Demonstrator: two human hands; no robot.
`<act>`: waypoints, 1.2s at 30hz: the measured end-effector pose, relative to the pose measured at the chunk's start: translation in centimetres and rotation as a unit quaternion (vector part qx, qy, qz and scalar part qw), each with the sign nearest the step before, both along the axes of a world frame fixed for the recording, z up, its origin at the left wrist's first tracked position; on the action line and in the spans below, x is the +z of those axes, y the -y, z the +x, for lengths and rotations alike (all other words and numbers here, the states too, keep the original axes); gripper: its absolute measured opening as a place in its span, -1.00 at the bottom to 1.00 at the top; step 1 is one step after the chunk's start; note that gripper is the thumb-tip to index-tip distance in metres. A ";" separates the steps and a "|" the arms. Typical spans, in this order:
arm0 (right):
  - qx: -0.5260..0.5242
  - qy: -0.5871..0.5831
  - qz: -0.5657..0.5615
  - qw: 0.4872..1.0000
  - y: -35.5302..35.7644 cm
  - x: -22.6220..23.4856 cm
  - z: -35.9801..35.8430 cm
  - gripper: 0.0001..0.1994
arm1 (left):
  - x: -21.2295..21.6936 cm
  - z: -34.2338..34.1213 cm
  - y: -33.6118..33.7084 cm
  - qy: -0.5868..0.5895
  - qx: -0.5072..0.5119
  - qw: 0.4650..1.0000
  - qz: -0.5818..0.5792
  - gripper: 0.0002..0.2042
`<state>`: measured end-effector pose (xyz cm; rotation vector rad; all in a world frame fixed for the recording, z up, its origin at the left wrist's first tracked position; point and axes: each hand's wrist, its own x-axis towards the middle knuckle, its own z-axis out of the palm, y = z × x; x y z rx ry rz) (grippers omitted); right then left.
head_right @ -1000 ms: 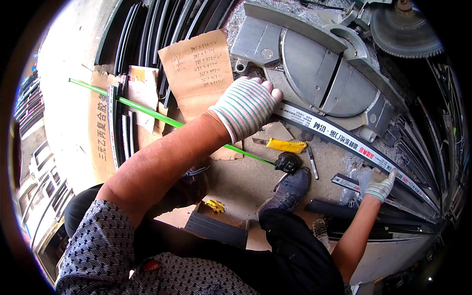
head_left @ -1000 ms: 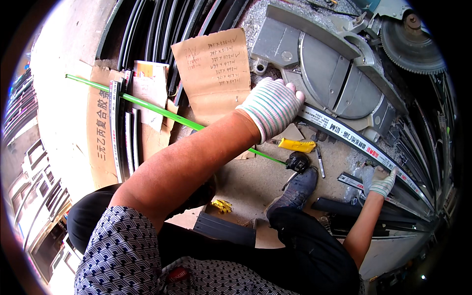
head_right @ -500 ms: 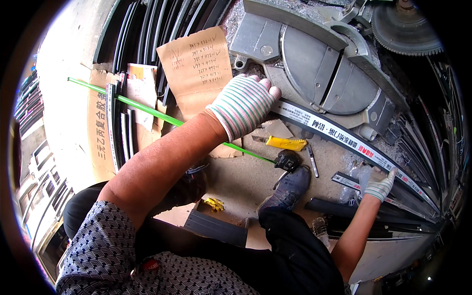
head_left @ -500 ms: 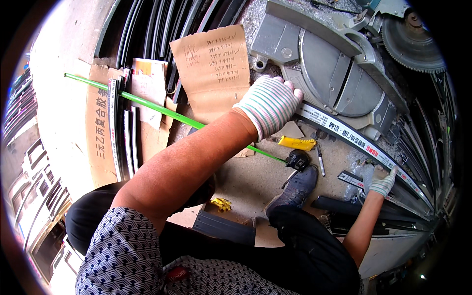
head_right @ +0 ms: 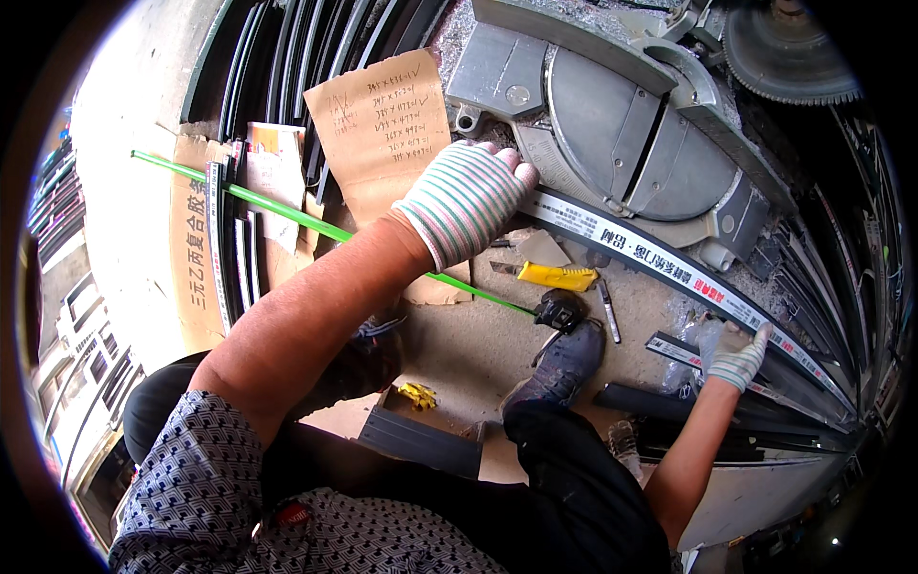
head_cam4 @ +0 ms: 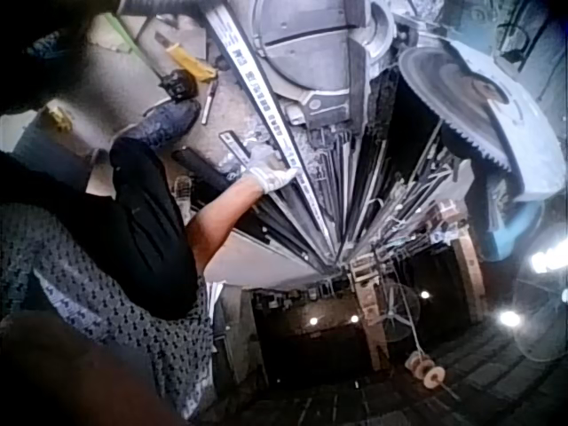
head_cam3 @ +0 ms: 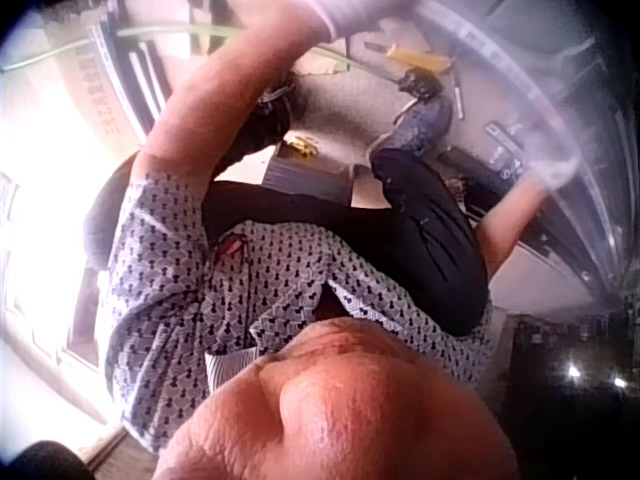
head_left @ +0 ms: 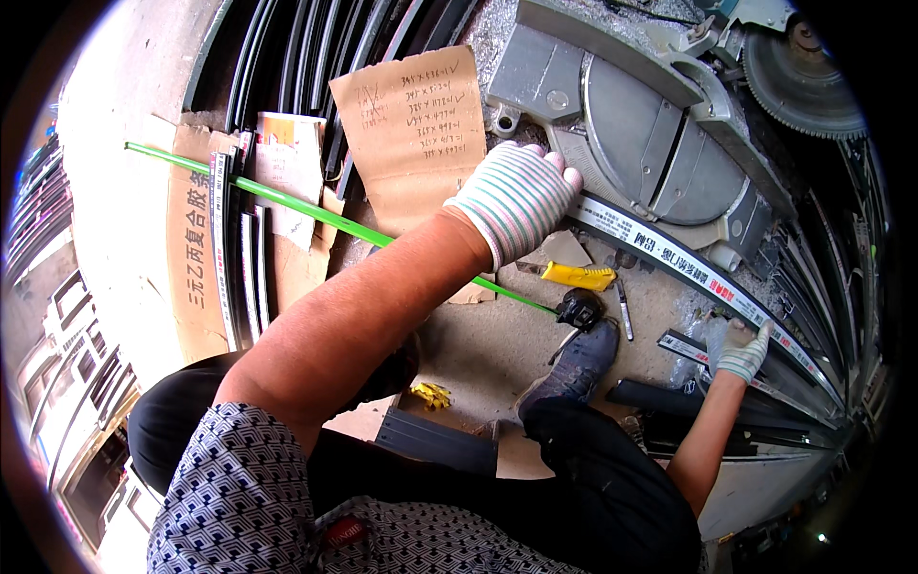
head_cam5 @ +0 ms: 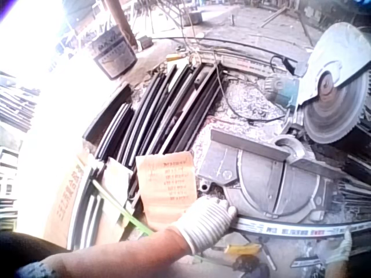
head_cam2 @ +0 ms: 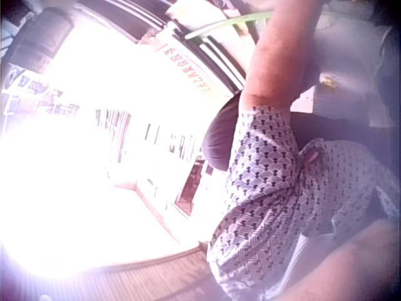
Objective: The person measures a long metal profile using a tape measure, marks the measurement with a marker, and then uses a miter saw to cut the profile. The person repeats this process for multiple profiles, measuring, marking, and cutting them to specific lengths.
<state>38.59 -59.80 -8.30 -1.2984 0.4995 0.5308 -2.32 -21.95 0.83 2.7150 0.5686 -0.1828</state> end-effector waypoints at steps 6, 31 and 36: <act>-0.003 -0.061 -0.009 0.998 -5.7 2.9 -4.5 -0.58 | 0.3 -1.7 -1.6 -0.015 0.001 0.999 0.034 -0.71; 0.127 -0.037 0.078 0.988 -15.2 3.4 -12.0 -0.59 | 1.5 -8.8 -14.0 -0.019 0.022 1.000 0.007 -0.60; 0.111 -0.028 0.080 0.990 -16.0 3.3 -10.9 -0.59 | 2.3 -9.5 -17.4 -0.010 0.066 0.992 -0.105 -0.45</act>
